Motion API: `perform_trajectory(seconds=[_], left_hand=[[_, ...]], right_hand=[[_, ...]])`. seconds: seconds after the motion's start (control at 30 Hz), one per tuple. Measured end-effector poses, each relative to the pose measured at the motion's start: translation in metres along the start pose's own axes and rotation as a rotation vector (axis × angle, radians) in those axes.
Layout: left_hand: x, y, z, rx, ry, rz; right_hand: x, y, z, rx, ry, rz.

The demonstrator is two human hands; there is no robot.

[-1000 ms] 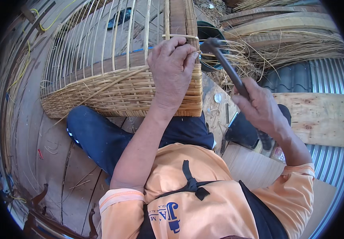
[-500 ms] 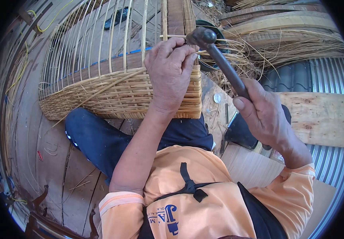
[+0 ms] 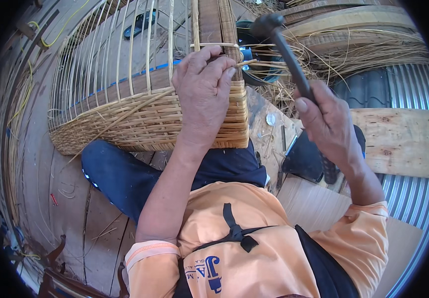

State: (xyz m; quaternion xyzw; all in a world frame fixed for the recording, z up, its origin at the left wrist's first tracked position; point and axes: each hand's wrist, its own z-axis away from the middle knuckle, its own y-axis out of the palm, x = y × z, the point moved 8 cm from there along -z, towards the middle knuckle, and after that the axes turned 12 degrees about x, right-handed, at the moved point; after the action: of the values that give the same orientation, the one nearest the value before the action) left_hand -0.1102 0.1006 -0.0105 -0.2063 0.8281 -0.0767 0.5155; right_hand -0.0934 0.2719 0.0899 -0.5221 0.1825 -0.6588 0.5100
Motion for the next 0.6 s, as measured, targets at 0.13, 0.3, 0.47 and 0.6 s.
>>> perform_trajectory(seconds=[0.13,0.3,0.47,0.6], left_hand=[[-0.001,0.001,0.0,0.1,-0.025,-0.016],[-0.003,0.001,-0.004,0.119,-0.025,-0.017],[-0.003,-0.003,-0.003,0.102,-0.003,-0.028],[-0.002,-0.015,-0.003,0.076,-0.053,0.075]], right_hand=[[-0.021,0.0,-0.035,-0.19,-0.043,-0.069],[-0.03,0.031,-0.085,-0.016,-0.065,-0.558],[-0.026,0.05,-0.099,0.047,-0.101,-0.723],[-0.024,0.051,-0.095,0.005,-0.134,-0.769]])
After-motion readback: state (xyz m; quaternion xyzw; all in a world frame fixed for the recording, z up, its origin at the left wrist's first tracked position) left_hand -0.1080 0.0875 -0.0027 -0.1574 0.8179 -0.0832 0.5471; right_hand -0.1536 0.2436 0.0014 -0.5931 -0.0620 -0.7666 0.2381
